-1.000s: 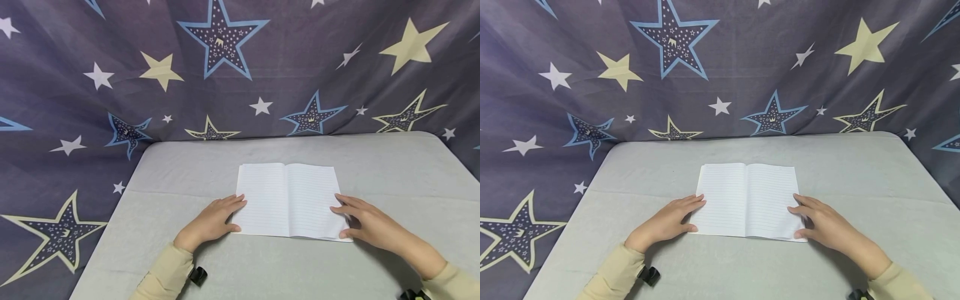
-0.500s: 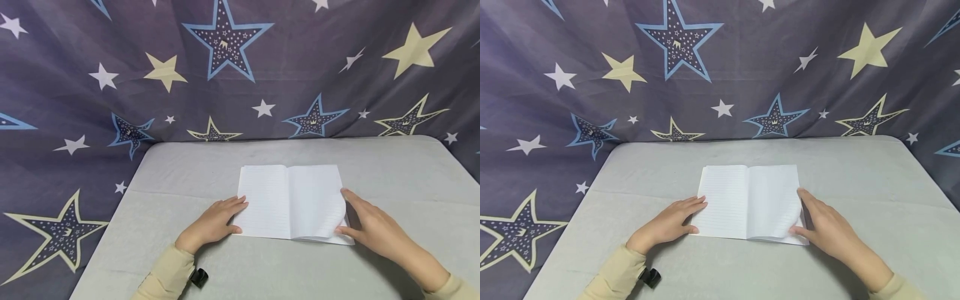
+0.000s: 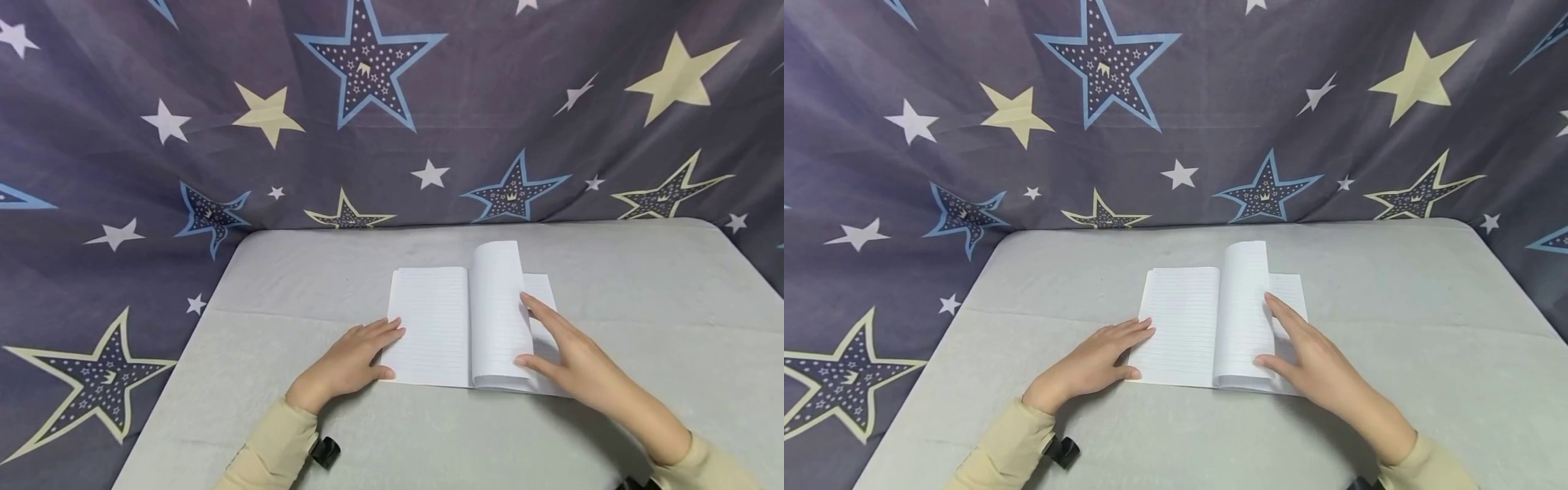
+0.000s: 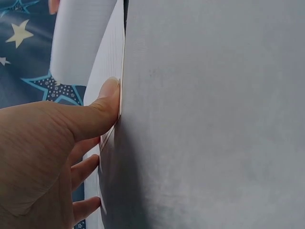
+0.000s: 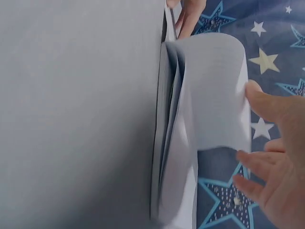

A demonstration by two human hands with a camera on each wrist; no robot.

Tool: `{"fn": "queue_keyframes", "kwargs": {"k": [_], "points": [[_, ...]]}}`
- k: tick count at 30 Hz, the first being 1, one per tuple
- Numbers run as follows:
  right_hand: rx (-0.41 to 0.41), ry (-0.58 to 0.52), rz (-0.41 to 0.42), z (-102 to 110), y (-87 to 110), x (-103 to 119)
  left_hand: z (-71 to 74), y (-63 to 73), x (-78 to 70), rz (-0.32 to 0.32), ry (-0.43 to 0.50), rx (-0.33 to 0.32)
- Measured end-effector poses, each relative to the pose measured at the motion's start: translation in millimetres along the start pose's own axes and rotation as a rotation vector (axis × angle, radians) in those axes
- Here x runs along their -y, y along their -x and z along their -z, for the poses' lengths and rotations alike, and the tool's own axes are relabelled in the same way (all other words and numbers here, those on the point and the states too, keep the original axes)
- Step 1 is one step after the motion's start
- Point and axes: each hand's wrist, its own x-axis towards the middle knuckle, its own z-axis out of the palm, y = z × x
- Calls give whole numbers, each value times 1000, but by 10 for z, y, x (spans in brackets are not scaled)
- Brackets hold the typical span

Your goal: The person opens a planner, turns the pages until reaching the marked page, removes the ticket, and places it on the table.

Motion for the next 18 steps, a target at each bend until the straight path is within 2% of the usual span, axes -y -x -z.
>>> {"fn": "queue_keyframes", "kwargs": {"k": [6,10,13,18], "points": [[-149,-141,167,-166,-170,164,10,0,-19,5,0,-1],[-179,-236,187,-290,-283,315,4,-6,-22,9,-5,2],[-107,-252,151,-394,-343,422,-2,-4,-19,6,-8,-4],[128,-144,74,-591,-360,510,4,21,-6,7,-6,-29]]}}
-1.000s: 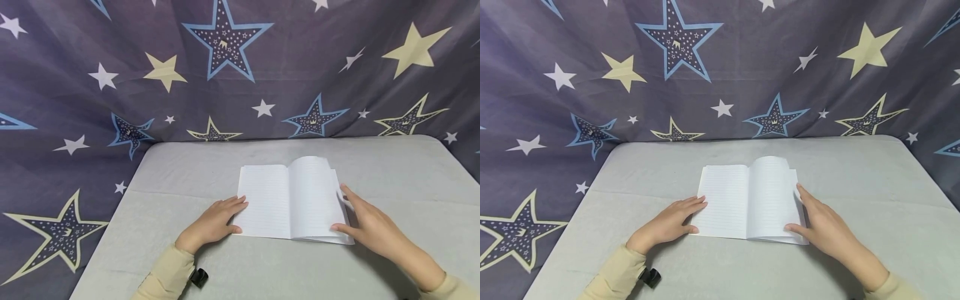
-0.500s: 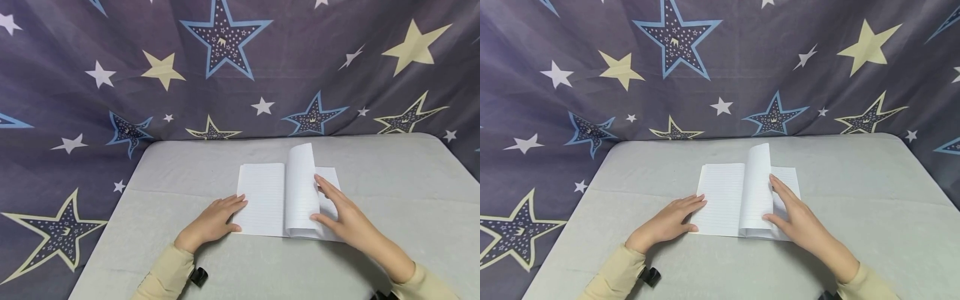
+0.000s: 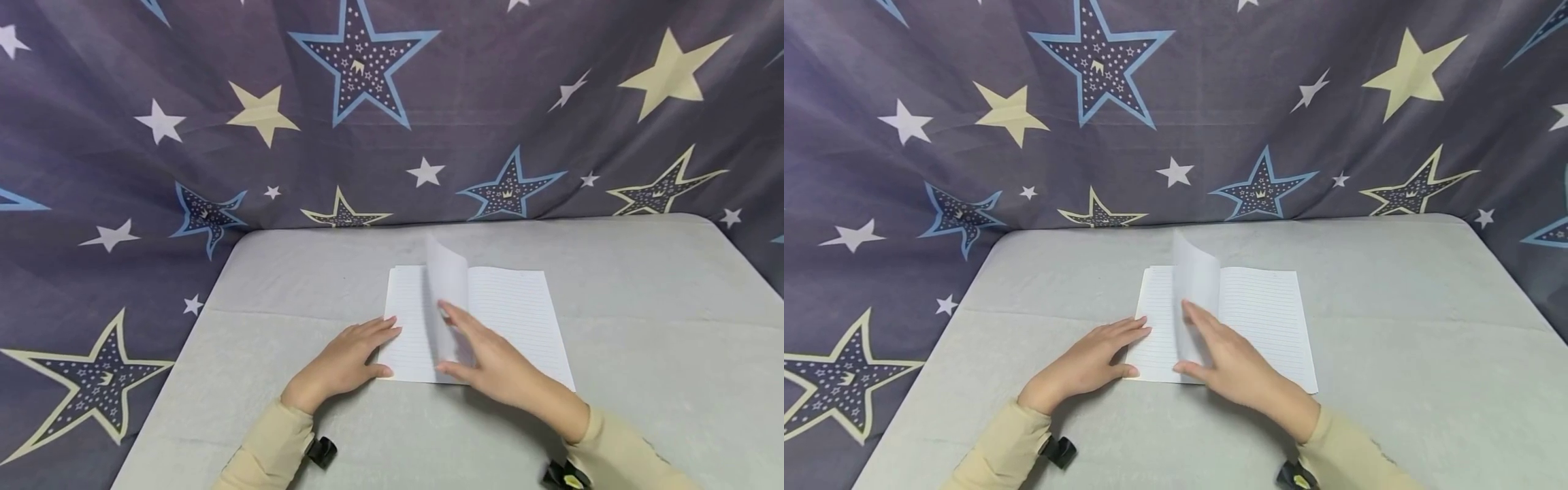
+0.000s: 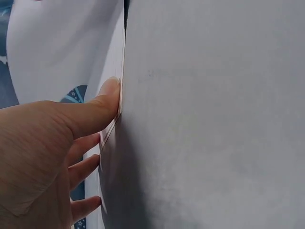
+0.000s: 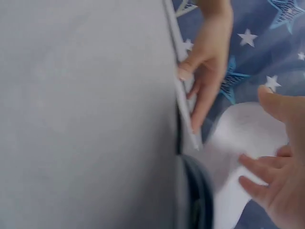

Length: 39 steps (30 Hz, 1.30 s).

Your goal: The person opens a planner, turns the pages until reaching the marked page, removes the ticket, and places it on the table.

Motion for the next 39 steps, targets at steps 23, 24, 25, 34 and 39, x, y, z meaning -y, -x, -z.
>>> {"fn": "queue_keyframes", "kwargs": {"k": [23,24,25,34,39], "points": [[302,108,86,-71,59,-57,-32,29,-84,5,-39,-12],[287,103,93,-32,68,-57,-41,21,-89,2,-46,-7],[269,99,98,12,80,-64,-48,16,-92,2,-52,-4],[94,136,69,490,400,-455,-23,40,-101,2,-38,19],[79,110,43,682,610,-730,-21,38,-89,-2,-39,21]]}}
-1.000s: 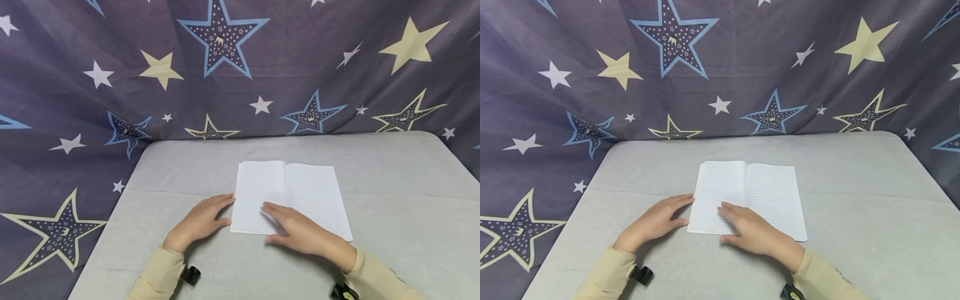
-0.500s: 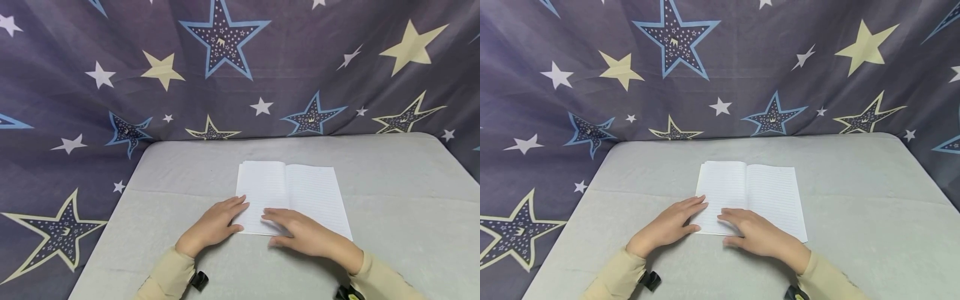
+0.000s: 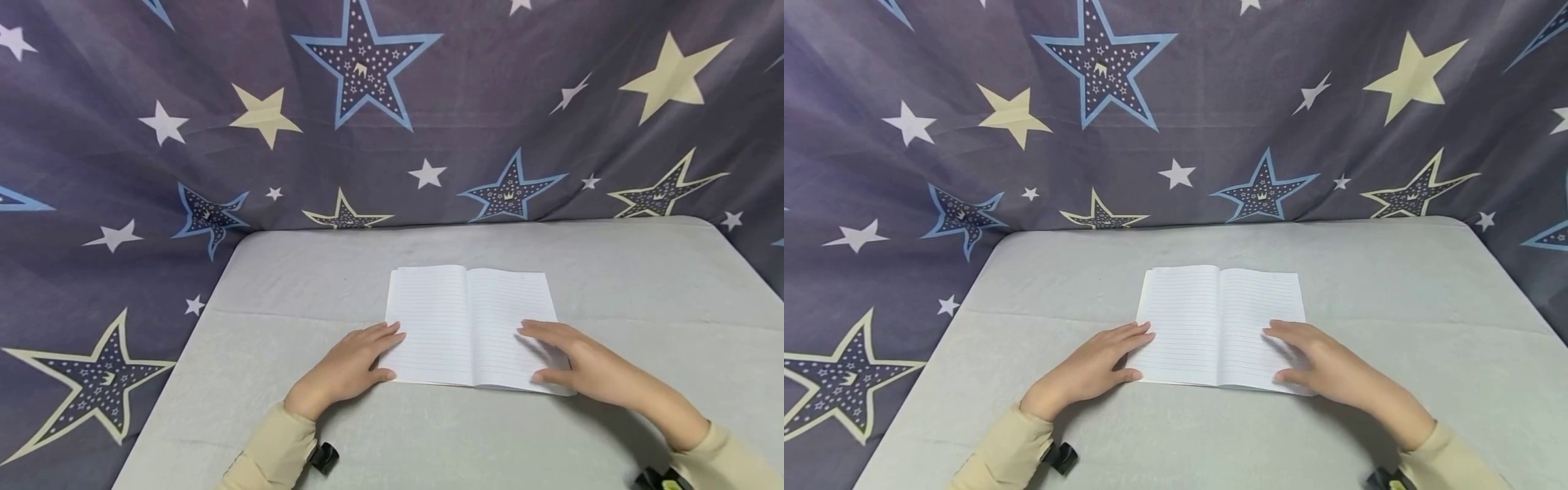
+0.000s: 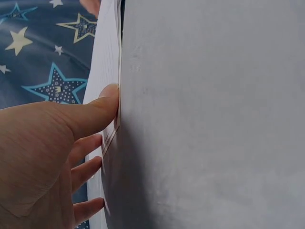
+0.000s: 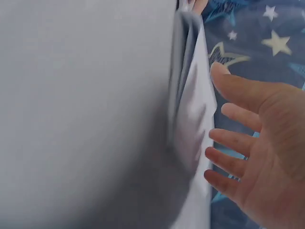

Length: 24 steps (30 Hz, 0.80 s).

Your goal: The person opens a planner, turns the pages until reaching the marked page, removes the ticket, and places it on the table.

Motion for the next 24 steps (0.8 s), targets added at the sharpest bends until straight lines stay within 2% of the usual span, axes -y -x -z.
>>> {"fn": "queue_keyframes", "kwargs": {"k": [4,11,19,24], "points": [[4,-14,-27,28,134,-191,-6,-2,16,-4,-3,-4],[-15,2,-3,9,262,-412,-3,-3,14,-13,7,-5],[-56,80,-6,3,201,-379,-8,5,16,-11,4,-6],[-60,110,-64,2,172,-294,-18,1,17,-11,1,-9]]}}
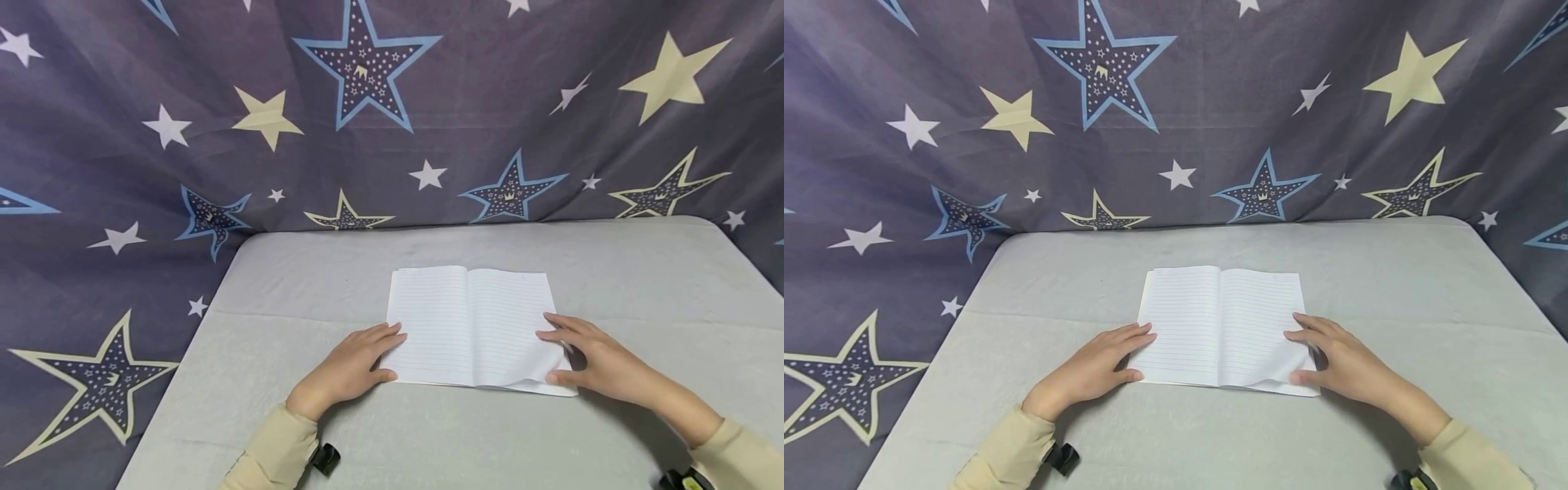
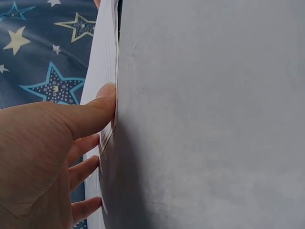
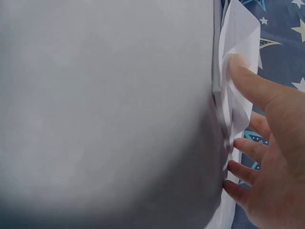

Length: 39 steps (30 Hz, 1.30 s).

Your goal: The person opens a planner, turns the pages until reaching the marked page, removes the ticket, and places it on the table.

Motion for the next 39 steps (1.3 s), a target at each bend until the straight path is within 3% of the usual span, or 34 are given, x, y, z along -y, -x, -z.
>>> {"fn": "queue_keyframes", "kwargs": {"k": [4,9,15,19,24,33,39], "points": [[-2,4,-77,41,-46,82,-11,0,3,3,0,-1],[-85,-8,-164,90,-121,228,-12,-2,5,2,-1,-5],[-112,-116,-231,114,-218,454,-9,-5,3,-4,0,-7],[-91,-153,-196,52,-302,631,-5,-3,10,-8,-3,-12],[-66,-121,-79,-94,-422,830,13,22,44,-1,1,-28],[126,-19,55,-337,-527,1000,90,121,160,86,12,-40],[254,2,102,-397,-512,983,140,152,200,135,24,-95]]}}
